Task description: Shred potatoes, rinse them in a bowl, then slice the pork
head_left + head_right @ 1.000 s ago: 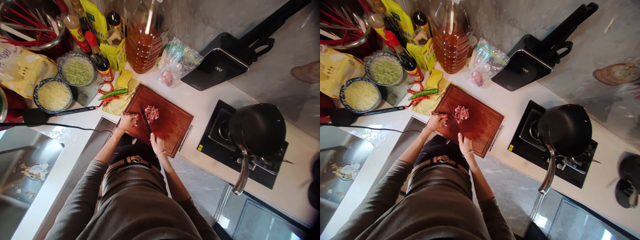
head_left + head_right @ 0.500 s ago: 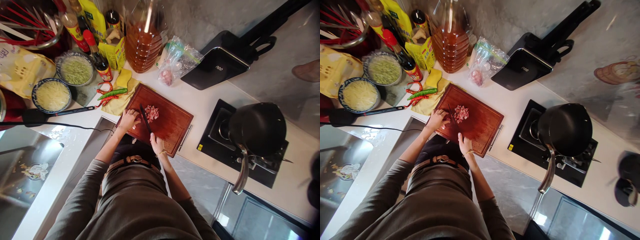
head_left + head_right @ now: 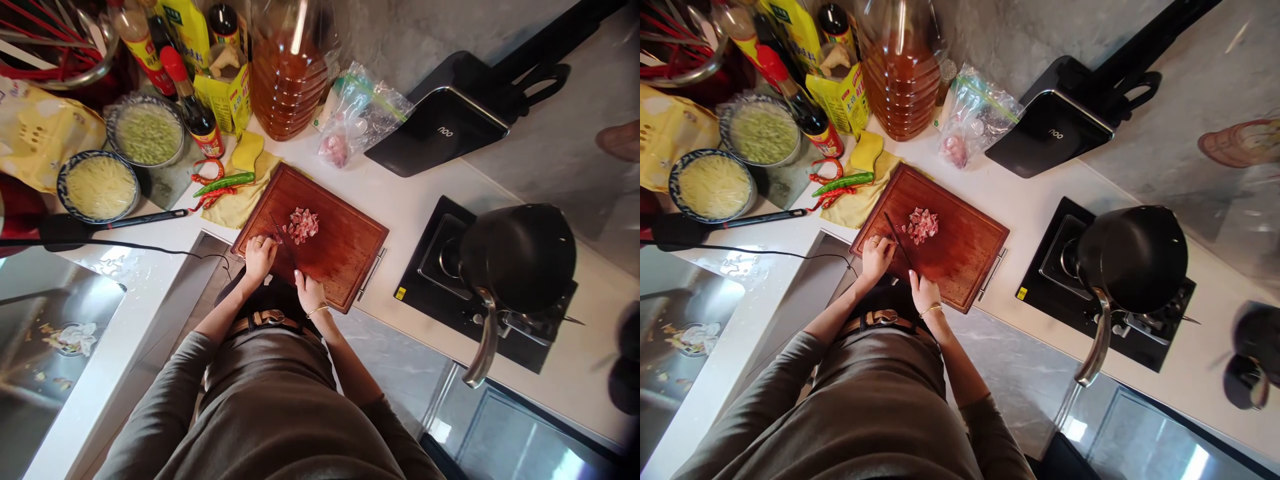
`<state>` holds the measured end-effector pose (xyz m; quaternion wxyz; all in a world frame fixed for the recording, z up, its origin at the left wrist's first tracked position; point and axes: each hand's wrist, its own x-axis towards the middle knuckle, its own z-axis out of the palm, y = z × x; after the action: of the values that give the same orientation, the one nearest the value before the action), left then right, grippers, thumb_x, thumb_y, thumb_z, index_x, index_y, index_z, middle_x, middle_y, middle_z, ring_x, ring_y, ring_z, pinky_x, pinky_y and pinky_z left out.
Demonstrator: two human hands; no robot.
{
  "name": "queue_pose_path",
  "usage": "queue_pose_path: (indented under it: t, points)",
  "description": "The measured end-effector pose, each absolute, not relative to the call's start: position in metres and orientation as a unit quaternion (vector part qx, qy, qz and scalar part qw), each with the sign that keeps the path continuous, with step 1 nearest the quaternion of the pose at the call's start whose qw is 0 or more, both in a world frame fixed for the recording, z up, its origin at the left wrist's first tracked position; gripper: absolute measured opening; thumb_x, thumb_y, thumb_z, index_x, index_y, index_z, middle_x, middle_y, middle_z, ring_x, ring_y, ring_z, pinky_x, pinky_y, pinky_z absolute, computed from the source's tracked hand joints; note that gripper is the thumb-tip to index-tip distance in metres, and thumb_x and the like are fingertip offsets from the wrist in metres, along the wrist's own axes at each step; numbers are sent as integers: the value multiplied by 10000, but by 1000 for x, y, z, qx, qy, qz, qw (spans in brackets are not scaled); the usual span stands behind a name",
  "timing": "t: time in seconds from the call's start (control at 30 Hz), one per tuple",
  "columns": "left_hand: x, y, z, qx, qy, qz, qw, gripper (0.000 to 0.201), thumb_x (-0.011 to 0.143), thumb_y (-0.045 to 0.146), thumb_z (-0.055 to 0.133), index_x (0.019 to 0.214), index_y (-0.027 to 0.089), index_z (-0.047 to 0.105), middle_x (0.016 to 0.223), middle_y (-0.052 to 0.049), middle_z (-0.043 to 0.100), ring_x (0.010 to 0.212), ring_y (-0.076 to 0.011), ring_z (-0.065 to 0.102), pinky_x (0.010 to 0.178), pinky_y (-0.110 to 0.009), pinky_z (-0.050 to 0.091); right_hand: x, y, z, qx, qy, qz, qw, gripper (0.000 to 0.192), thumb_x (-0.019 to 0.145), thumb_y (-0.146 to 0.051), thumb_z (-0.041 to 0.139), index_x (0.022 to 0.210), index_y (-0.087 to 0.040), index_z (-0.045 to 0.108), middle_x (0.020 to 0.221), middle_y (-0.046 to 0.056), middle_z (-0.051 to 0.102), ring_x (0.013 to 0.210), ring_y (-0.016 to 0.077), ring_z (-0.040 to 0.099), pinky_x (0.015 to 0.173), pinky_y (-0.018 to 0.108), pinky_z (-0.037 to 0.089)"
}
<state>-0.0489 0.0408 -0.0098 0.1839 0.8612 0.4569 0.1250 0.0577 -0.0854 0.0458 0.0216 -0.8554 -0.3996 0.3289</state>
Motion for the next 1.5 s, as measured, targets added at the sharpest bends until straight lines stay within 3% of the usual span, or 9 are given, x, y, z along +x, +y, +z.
queue_pose_path:
  t: [0.17,0.4,0.87,1.23,1.5]
  points:
    - [-49,44,-16,841,458,186,220,189,883,299,477,961,177,600,882,-72,657,847,-217,553,805,-349,402,55,-84,51,-851,-405,334,-28,451,951,-431,311,895,-147,657,864,125,713,777,198,666,633,239,392]
    - [-46,45,-19,833,445,199,260,205,892,305,469,922,203,644,941,-67,673,901,-208,569,838,-358,415,65,-83,56,-845,-406,349,5,458,965,-388,283,921,-150,673,870,112,714,813,186,664,671,230,406]
    - [-45,48,-16,841,435,190,260,195,890,257,459,840,197,638,849,-68,663,868,-204,573,826,-354,437,69,-71,62,-841,-391,371,-46,547,947,-484,257,899,-146,684,869,148,708,813,214,666,686,256,425]
    - [-41,51,-11,843,432,175,268,283,920,307,401,864,187,651,893,-79,678,863,-202,580,840,-364,431,73,-49,31,-844,-394,365,19,569,957,-467,222,899,-149,691,842,123,711,804,200,670,689,237,426]
    - [-40,47,-11,839,449,165,258,296,922,322,396,928,173,651,879,-92,674,857,-212,582,841,-368,413,77,-61,46,-852,-400,338,-7,522,958,-451,250,887,-155,674,865,117,709,823,202,664,685,239,410]
